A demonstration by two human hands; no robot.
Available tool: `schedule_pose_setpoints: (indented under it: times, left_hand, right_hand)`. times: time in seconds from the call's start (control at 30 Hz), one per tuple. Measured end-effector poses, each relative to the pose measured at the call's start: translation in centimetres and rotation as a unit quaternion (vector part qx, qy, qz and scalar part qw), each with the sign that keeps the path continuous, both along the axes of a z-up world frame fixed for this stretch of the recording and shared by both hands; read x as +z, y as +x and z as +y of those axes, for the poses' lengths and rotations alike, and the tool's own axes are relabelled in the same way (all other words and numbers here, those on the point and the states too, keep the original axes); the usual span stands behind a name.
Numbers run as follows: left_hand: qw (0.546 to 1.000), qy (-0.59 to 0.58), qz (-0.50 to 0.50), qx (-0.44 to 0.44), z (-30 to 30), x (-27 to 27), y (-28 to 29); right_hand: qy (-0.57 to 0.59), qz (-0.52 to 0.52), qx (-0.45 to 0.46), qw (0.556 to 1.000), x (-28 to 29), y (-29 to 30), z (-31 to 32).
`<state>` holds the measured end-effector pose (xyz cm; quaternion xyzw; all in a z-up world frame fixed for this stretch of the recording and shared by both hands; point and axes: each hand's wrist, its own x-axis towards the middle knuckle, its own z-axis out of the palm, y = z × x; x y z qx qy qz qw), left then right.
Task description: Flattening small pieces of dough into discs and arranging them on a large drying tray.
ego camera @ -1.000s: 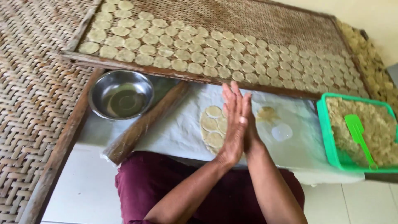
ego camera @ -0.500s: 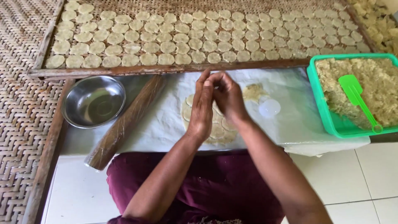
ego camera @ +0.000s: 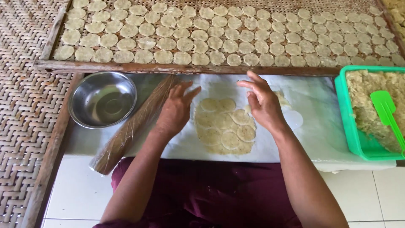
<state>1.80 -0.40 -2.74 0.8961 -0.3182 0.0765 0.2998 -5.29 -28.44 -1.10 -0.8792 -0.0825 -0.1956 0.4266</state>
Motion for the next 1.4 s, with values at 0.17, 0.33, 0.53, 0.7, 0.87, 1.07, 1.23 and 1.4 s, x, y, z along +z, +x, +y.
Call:
schedule_pose_setpoints:
  times: [0.17,0.33,0.53,0.7,0.87,1.07,1.23,1.4]
  left_hand:
    - [0.989,0.144,-0.011,0.017,-0.7,-2.1,-0.9]
    - [0.987,0.158,-0.016,0.038,-0.9,-2.5,-1.4]
    - [0.986,0.165,0.015,0.035,-0.8,-2.1,-2.0]
    - [0.987,0.157,0.029,0.029,-0.5,-1.5,-2.1]
    - [0.991,0.103,0.054,0.063,-0.2,-0.7,-2.4]
    - [0.987,0.075,0.091,0.111,0.0,1.1,-2.6]
    - [0.986,0.076,0.004,0.145,-0.3,0.2,-2.8]
    - [0.987,0.071,-0.045,0.135,0.3,-1.3,-2.6]
  right_hand:
    - [-0.128,0.022,-0.032,0.991,-1.3,0.0,-0.1]
    - [-0.225,0.027,-0.025,0.974,-0.9,0.4,0.7]
    - [-0.25,0.044,-0.01,0.967,-0.7,0.8,1.5]
    - [-0.248,0.061,-0.017,0.967,-0.9,0.7,1.1]
    - [-0.235,0.063,-0.014,0.97,-1.0,0.5,1.0]
    - [-0.217,0.075,-0.024,0.973,-0.1,-0.3,1.0]
    - [-0.217,0.058,0.016,0.974,-0.5,-0.7,1.7]
    - [-0.299,0.07,0.067,0.949,0.1,-1.0,3.9]
